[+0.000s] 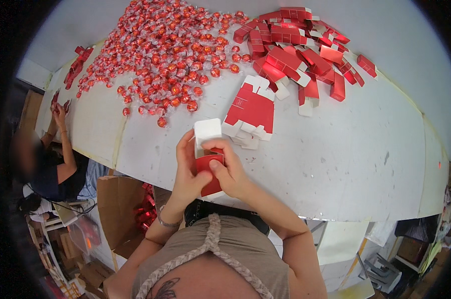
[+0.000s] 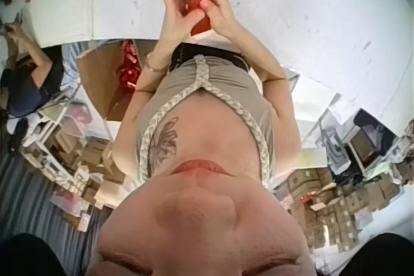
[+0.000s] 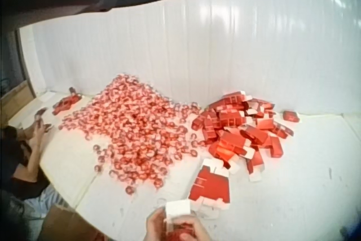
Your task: The person assembles small red cardboard boxes at a table. They fold flat red pieces into box shapes, place a red foil-wrapped candy into each box, and set the completed boxes aside. Another person is visible across the table also handling candies.
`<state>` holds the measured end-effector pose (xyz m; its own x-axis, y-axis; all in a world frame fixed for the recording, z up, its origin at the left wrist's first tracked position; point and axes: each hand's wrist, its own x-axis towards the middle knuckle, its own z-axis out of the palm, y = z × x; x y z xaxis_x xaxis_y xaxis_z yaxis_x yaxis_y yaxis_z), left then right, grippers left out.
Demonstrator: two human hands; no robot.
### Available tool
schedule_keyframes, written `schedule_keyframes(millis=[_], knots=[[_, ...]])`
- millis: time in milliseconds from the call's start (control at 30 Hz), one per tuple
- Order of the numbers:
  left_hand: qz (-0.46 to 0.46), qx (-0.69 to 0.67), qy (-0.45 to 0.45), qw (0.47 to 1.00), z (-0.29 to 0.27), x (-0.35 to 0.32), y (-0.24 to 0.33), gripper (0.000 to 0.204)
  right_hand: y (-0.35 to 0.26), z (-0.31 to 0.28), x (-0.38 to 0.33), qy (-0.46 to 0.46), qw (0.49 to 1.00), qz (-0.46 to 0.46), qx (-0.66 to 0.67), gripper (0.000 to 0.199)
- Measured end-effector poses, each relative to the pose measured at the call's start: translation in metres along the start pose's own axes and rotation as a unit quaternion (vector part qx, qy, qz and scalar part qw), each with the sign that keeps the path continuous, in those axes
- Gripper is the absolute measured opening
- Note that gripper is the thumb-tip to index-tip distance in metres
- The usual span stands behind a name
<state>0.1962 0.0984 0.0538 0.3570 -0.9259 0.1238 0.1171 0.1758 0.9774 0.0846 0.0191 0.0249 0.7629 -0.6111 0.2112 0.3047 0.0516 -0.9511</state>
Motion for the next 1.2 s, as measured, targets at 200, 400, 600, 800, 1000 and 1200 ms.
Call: schedule_keyframes(millis=[200,400,600,800,1000,1200], knots=[[-0.003,0.093,-0.067,0.993,-0.013,-0.01,-0.01,0.071,0.004,0.013,0.001,0.092,0.994,-0.053,-0.028,0.029],[-0.04,0.025,-0.055,0.997,-0.013,-0.005,-0.006,0.062,0.008,0.015,0.004,0.18,0.98,-0.071,-0.043,0.029],[-0.097,0.08,-0.076,0.989,-0.019,-0.002,0.009,0.055,-0.017,-0.003,0.015,0.107,0.994,0.006,0.013,0.013],[-0.12,0.086,-0.078,0.986,-0.017,-0.006,0.025,0.063,-0.047,-0.009,0.019,0.098,0.99,0.095,-0.032,0.016],[-0.109,0.103,-0.091,0.984,-0.015,-0.007,0.03,0.076,-0.054,-0.01,0.023,0.077,0.989,0.082,-0.092,0.014],[-0.078,0.097,-0.089,0.988,-0.015,-0.008,0.018,0.077,-0.048,-0.008,0.027,0.089,0.986,0.094,-0.109,0.013]])
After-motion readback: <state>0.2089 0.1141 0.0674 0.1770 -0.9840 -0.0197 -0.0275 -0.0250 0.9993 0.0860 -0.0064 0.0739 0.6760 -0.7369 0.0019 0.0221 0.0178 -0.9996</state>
